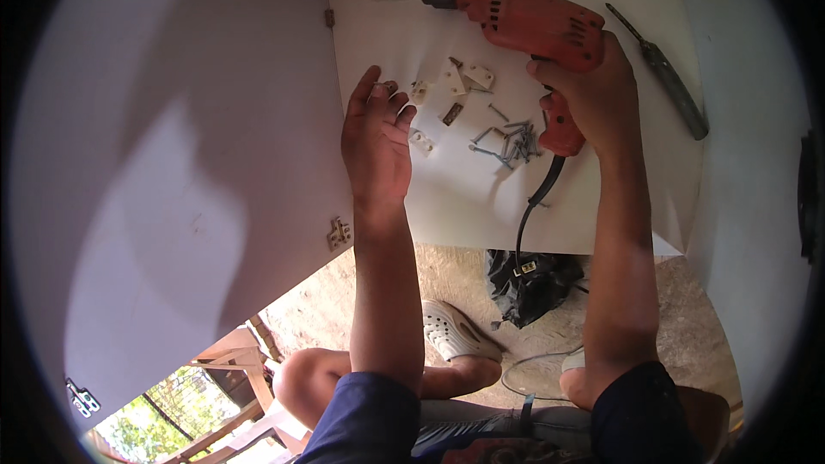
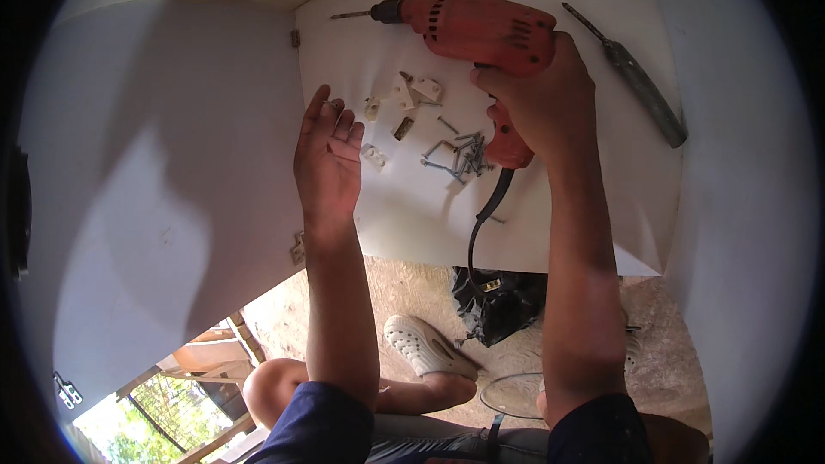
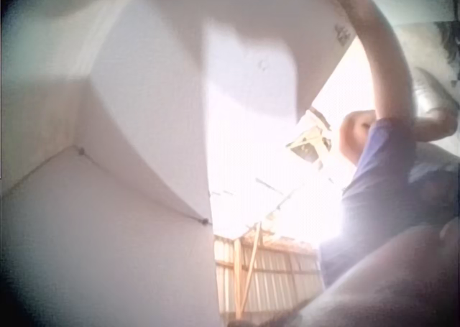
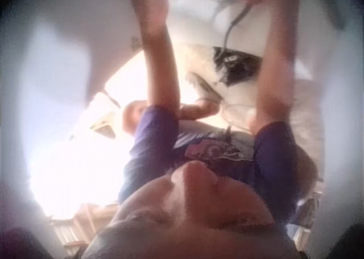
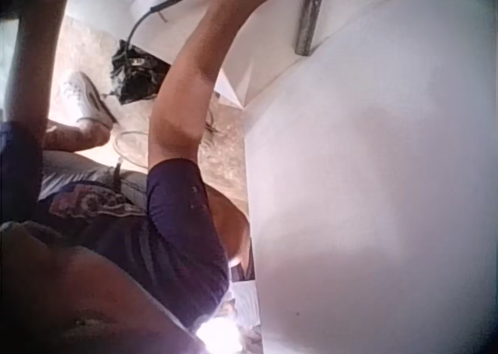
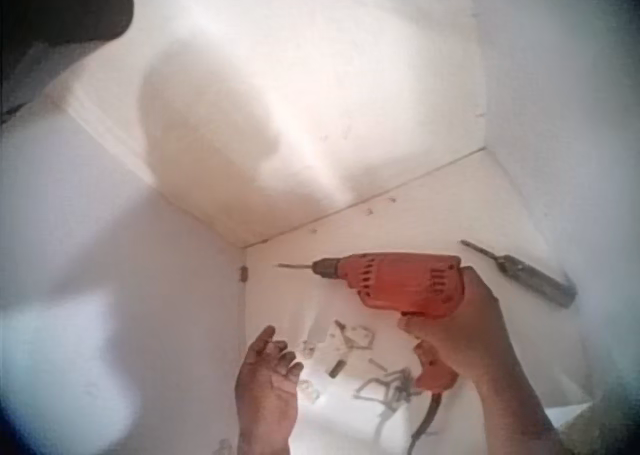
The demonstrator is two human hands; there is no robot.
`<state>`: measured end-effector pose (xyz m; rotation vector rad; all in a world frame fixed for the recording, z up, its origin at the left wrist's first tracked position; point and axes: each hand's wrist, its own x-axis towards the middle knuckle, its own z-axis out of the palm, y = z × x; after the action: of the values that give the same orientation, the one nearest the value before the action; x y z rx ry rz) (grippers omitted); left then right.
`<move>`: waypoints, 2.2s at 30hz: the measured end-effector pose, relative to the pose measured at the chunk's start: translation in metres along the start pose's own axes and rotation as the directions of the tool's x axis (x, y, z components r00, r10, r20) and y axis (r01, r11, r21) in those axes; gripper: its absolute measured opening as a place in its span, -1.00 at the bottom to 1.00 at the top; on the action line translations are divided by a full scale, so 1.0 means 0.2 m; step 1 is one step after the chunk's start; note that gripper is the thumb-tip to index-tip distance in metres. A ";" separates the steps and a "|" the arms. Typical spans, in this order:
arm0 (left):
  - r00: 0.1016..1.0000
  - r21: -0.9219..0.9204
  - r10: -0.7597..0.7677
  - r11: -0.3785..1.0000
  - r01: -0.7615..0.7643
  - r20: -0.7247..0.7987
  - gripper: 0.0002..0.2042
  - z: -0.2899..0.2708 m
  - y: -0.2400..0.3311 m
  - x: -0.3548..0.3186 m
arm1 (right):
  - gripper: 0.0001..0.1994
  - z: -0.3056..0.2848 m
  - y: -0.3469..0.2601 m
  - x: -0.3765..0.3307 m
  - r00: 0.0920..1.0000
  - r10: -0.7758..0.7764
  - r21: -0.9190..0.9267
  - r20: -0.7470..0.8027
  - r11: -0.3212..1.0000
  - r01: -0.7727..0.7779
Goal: The person uses a drill to screw hardware into the interior corner of a white cabinet, picking up screws and plastic brackets from the bottom of the unit.
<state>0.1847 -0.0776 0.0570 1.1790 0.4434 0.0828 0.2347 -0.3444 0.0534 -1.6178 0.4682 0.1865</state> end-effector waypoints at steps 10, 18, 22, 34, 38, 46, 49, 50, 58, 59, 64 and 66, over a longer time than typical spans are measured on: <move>0.790 0.129 0.141 0.989 -0.078 -0.596 -0.66 0.03 -0.21 -0.63 | -0.47 -0.01 0.06 0.03 0.998 -0.043 -0.008 0.041 0.999 0.043; 0.525 0.066 0.119 0.991 -0.119 -0.842 -0.64 -0.57 -0.34 -0.96 | -0.58 -0.01 0.04 0.00 0.986 -0.098 0.029 0.135 0.995 0.094; 0.621 -0.025 0.109 0.979 -0.203 -0.776 -0.64 -0.58 -0.31 -0.88 | -0.72 0.04 -0.03 -0.09 0.979 -0.140 0.138 0.151 0.983 0.119; 0.848 -0.379 0.020 0.889 -0.258 -0.529 -0.62 -0.86 -0.47 -0.84 | -0.64 0.00 0.08 -0.03 0.972 -0.146 -0.022 0.186 0.988 0.153; 0.913 -0.419 -0.020 0.893 -0.168 -0.408 -0.64 -0.93 -0.45 -0.84 | -0.66 -0.02 0.07 0.03 0.952 -0.113 -0.053 0.283 0.990 0.133; 0.896 -0.413 -0.043 0.897 -0.160 -0.441 -0.66 -0.93 -0.43 -0.83 | -0.62 0.01 0.09 -0.01 0.976 -0.113 -0.066 0.187 0.990 0.127; 0.888 -0.378 -0.021 0.909 -0.173 -0.459 -0.65 -0.95 -0.44 -0.83 | -0.62 0.00 0.11 -0.02 0.968 -0.118 -0.012 0.222 0.992 0.124; 0.886 -0.360 -0.008 0.915 -0.180 -0.464 -0.64 -0.95 -0.44 -0.83 | -0.62 -0.01 0.12 0.01 0.968 -0.120 -0.012 0.222 0.992 0.126; 0.888 -0.350 0.004 0.918 -0.186 -0.460 -0.65 -0.94 -0.46 -0.83 | -0.69 -0.03 0.13 0.02 0.978 -0.093 0.042 0.187 0.995 0.087; 0.884 -0.357 -0.006 0.916 -0.182 -0.467 -0.67 -0.93 -0.46 -0.83 | -0.69 -0.05 0.15 0.05 0.979 -0.098 0.040 0.179 0.995 0.092; 0.896 -0.365 0.015 0.910 -0.197 -0.444 -0.77 -0.99 -0.45 -0.84 | -0.65 0.01 0.14 0.00 0.979 -0.125 0.028 0.161 0.992 0.122; 0.911 -0.371 0.019 0.910 -0.187 -0.413 -0.75 -0.98 -0.46 -0.84 | -0.66 -0.01 0.12 -0.02 0.974 -0.119 0.045 0.191 0.993 0.112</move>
<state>-0.0568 0.0081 -0.0376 0.7691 0.6877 0.4983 0.2218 -0.3462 0.0330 -1.5705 0.2261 0.2446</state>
